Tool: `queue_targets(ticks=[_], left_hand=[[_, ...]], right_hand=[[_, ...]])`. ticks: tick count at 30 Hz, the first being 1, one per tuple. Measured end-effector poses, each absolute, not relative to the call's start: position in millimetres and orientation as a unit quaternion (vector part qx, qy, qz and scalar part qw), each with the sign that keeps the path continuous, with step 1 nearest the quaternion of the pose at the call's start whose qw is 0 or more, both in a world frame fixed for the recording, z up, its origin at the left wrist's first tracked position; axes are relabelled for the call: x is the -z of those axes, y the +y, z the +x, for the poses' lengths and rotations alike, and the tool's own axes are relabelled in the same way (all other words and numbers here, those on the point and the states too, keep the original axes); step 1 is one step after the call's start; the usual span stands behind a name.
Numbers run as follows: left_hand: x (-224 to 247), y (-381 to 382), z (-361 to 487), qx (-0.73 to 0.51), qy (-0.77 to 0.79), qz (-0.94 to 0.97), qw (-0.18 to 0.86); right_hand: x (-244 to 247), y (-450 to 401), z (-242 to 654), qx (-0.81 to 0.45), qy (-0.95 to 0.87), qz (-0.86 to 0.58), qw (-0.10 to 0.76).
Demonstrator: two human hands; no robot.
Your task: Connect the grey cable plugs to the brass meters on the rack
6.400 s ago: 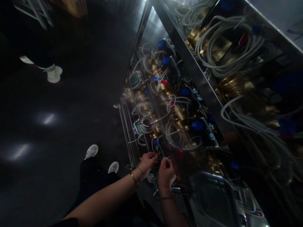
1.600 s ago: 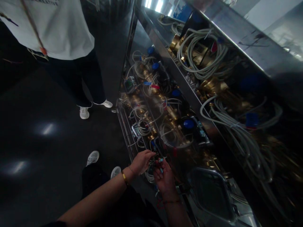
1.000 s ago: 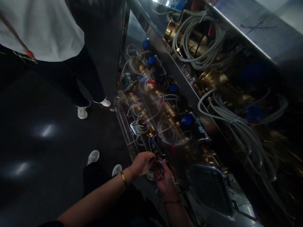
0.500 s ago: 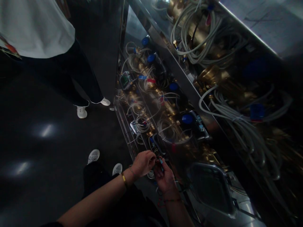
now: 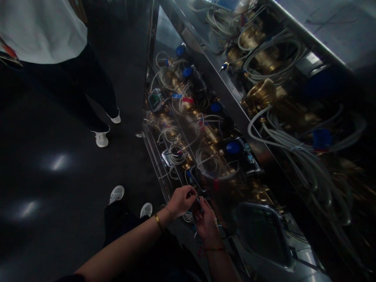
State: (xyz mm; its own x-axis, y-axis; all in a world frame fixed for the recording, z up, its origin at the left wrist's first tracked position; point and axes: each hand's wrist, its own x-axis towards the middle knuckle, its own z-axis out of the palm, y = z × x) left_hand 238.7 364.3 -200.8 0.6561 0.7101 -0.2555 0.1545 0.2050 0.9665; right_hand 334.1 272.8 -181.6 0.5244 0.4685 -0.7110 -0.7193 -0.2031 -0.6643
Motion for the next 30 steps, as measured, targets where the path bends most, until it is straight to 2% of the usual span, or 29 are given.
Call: queue_targets(ticks=[5, 11, 16, 19, 25, 27, 30], left_hand=[[209, 358, 254, -0.173, 0.384, 0.545, 0.725], [216, 350, 263, -0.212, 0.392, 0.477, 0.757], [211, 349, 259, -0.244, 0.364, 0.425, 0.792], [212, 349, 258, -0.234, 0.345, 0.404, 0.815], [220, 351, 257, -0.232, 0.327, 0.437, 0.805], [221, 354, 253, -0.231, 0.333, 0.459, 0.791], [220, 361, 241, -0.243, 0.346, 0.558, 0.714]], right_hand=[[182, 273, 332, -0.432, 0.049, -0.676, 0.595], [176, 269, 327, -0.413, 0.09, -0.69, 0.588], [168, 267, 325, -0.512, 0.161, -0.632, 0.559], [165, 268, 326, -0.519, 0.169, -0.621, 0.563], [176, 265, 321, -0.377, 0.03, -0.762, 0.525], [182, 263, 320, -0.293, -0.054, -0.829, 0.474], [188, 260, 322, -0.154, -0.221, -0.888, 0.372]])
